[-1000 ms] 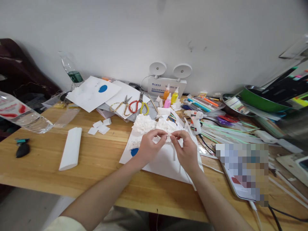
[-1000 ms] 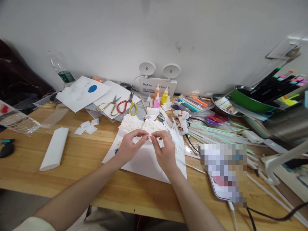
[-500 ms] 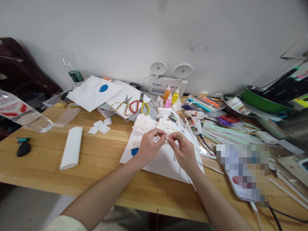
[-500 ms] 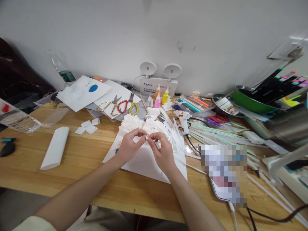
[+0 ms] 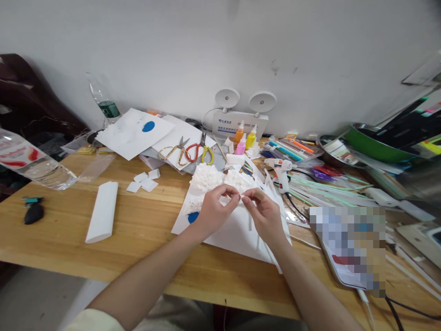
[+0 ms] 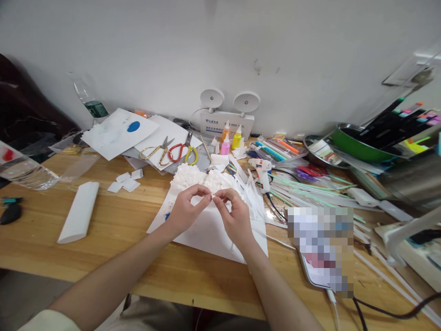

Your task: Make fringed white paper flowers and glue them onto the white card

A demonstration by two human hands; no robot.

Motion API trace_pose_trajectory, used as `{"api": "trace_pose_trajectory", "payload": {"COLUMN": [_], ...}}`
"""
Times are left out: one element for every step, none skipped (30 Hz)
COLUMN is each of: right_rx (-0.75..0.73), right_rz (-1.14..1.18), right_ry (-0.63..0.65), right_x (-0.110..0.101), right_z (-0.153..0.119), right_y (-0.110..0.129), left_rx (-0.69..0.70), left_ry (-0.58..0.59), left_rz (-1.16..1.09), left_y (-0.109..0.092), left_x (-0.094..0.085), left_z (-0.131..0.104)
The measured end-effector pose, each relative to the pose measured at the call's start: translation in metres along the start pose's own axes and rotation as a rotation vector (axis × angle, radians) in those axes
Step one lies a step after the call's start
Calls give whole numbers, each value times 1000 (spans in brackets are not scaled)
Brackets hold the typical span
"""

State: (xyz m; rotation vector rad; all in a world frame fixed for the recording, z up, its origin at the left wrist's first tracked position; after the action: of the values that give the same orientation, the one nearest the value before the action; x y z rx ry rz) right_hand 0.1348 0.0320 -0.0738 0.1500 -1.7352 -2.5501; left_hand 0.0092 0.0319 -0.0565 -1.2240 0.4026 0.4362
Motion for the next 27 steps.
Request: {"api": "trace_pose_trajectory", "payload": {"right_rx": [0, -4, -10, -19, -31, -44, -60, -80, -102, -130, -161, -191, -218, -238, -253, -265, -276, -287, -293, -291, -284, -273, -263, -262, -271, -291, -317], "right_rz": [-1, -4, -8, -16, -28, -44, -63, -84, -107, -129, -152, -175, -196, -218, -237, -252, -262, -265, -265, -263, -260, -259, -263, -271, -283, -300, -318], "right_ry": [2, 2, 2, 3, 4, 6, 6, 1, -8, -25, -47, -73, -98, -119, -135, -149, -160, -171, -182, -187, -185, -176, -163, -152, -145, -147, -153], "right_x": [0, 0, 0, 0, 1, 1, 1, 1, 1, 0, -1, -3, -4, -5, -6, -6, -7, -7, -8, -8, -8, -8, -7, -6, -5, -4, -4], "right_z": [0, 0, 0, 0, 0, 0, 0, 0, 0, -1, -1, -2, -3, -5, -6, -6, -7, -8, -8, -9, -8, -8, -7, -7, -7, -7, -7], "right_y": [0, 1, 2, 3, 5, 7, 10, 13, 16, 19, 23, 26, 29, 31, 33, 34, 35, 36, 36, 36, 36, 35, 34, 34, 35, 37, 39], "left_rx": [0, -2, -5, -9, -13, -16, -18, -21, -25, -29, -33, -35, -38, -39, -37, -36, -36, -35, -33, -32, -29, -23, -14, -4, 3, 7, 8], "left_ry": [0, 0, 1, 1, -1, -1, -3, -7, -11, -13, -14, -13, -11, -9, -9, -10, -11, -11, -11, -10, -11, -15, -20, -24, -27, -27, -26], "left_rz": [-2, -3, -3, -2, 2, 6, 11, 15, 15, 11, 5, -3, -12, -20, -26, -31, -34, -35, -34, -32, -30, -27, -24, -20, -16, -11, -9], "left_y": [0, 0, 1, 1, 1, 2, 2, 2, 3, 3, 3, 2, 2, 1, 1, 0, 0, -1, -1, -1, -1, -1, -2, -2, -2, -2, -3], "left_x": [0, 0, 1, 1, 1, 1, 1, 1, 1, 0, 0, -1, -1, -1, -2, -2, -2, -2, -2, -2, -2, -2, -2, -2, -2, -2, -2], "left_z": [0, 0, 0, 0, 0, 0, 0, 0, 0, -1, -1, -1, -1, -1, -1, -1, -2, -2, -2, -2, -2, -2, -2, -2, -2, -2, -2]}}
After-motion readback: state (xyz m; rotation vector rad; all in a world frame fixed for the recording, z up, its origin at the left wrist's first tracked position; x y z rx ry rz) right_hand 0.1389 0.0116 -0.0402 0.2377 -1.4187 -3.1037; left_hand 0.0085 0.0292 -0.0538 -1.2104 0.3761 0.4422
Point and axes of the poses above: each hand's wrist, its own z-axis towards the middle knuckle, its own x-axis out of the palm, y = z × x, the point moved 8 cm from there along z, towards the middle knuckle, and after that the axes turned 14 degrees about z, right-handed, at the moved point
